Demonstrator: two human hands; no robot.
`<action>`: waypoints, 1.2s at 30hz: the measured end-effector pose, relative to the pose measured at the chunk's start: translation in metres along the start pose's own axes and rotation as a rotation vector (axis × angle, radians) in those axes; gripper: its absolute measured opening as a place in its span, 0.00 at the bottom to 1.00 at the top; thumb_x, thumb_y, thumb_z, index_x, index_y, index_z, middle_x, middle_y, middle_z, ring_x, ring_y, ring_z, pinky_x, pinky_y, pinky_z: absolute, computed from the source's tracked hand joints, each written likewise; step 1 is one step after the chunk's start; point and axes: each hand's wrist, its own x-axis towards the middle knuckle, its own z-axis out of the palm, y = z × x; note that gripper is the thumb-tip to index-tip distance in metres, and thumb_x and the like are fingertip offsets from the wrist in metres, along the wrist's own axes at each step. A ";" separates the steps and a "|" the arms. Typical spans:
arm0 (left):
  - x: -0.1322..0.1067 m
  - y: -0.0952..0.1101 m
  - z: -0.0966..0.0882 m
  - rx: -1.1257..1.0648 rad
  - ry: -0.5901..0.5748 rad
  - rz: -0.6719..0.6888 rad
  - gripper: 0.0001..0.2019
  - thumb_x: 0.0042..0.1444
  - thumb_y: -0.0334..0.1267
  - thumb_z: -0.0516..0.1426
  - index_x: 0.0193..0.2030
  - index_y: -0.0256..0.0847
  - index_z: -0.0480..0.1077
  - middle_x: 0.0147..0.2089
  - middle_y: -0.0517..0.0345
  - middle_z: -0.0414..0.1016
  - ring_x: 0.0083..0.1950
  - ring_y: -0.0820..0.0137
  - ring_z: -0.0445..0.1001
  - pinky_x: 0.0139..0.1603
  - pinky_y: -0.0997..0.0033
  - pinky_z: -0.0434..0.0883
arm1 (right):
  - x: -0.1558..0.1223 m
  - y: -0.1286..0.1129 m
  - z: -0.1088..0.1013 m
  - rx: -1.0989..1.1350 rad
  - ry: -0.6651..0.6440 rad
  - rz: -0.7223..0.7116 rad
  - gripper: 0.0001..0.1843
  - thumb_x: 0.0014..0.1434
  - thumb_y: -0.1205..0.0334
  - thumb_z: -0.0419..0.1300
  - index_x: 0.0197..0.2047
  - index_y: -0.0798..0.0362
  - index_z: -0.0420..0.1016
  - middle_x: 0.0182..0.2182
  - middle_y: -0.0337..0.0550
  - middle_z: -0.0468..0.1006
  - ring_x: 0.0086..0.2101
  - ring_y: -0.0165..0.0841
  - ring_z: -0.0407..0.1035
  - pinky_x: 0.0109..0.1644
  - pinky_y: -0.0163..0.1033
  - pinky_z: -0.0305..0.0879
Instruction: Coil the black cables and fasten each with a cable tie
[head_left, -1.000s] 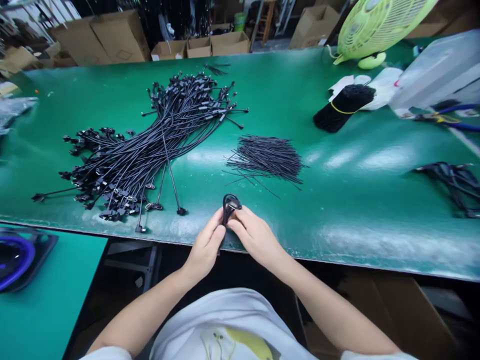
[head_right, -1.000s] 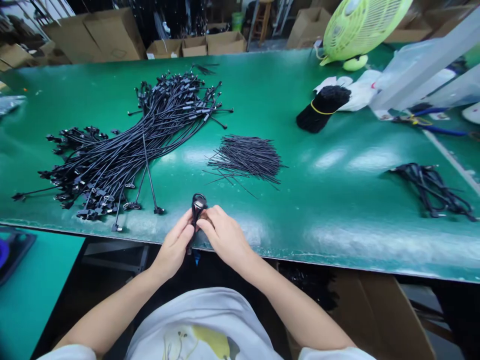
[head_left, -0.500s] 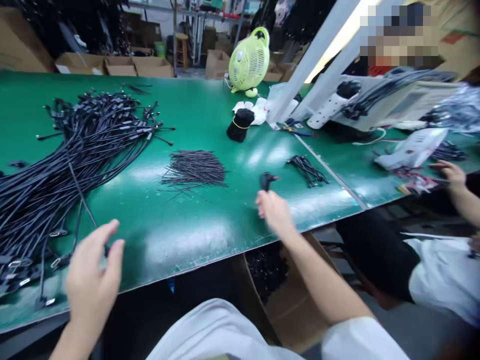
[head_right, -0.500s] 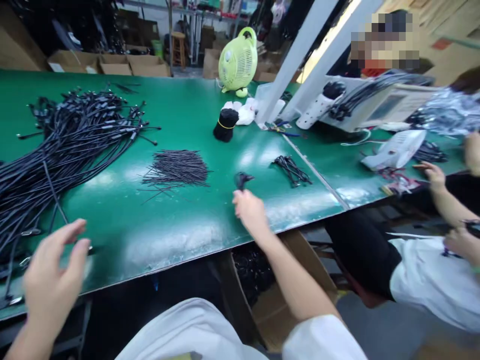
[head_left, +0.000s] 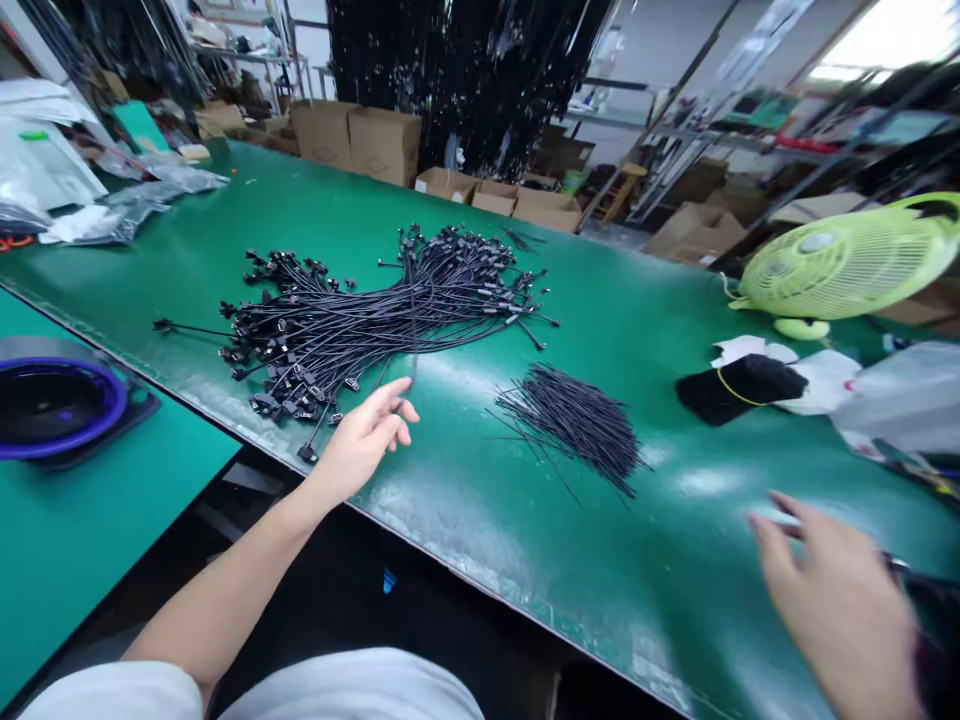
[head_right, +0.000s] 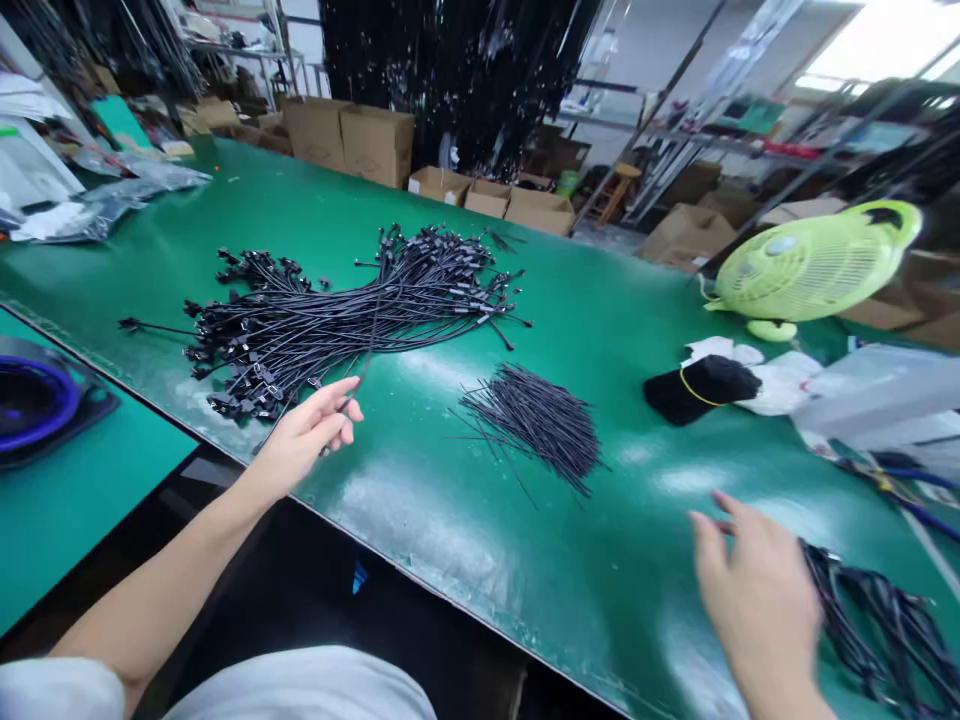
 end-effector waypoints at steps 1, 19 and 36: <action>-0.009 0.012 0.005 -0.139 -0.070 -0.013 0.23 0.60 0.33 0.51 0.63 0.40 0.62 0.43 0.53 0.72 0.30 0.76 0.69 0.29 0.75 0.66 | 0.011 -0.023 0.005 0.026 0.023 0.034 0.18 0.67 0.51 0.46 0.55 0.43 0.68 0.36 0.55 0.75 0.32 0.47 0.72 0.32 0.51 0.65; -0.077 0.000 -0.084 -0.391 0.040 -0.277 0.15 0.57 0.48 0.62 0.34 0.36 0.70 0.24 0.64 0.60 0.24 0.80 0.55 0.25 0.81 0.57 | 0.310 -0.189 -0.009 0.344 0.240 -0.304 0.10 0.61 0.58 0.56 0.29 0.43 0.72 0.39 0.44 0.77 0.45 0.40 0.68 0.55 0.52 0.62; -0.048 0.004 -0.032 0.090 0.126 0.227 0.13 0.64 0.46 0.52 0.37 0.40 0.71 0.49 0.49 0.75 0.53 0.63 0.71 0.55 0.64 0.68 | 0.095 -0.215 -0.003 0.013 -0.286 -0.797 0.21 0.71 0.57 0.42 0.31 0.51 0.69 0.23 0.41 0.74 0.22 0.28 0.67 0.23 0.36 0.49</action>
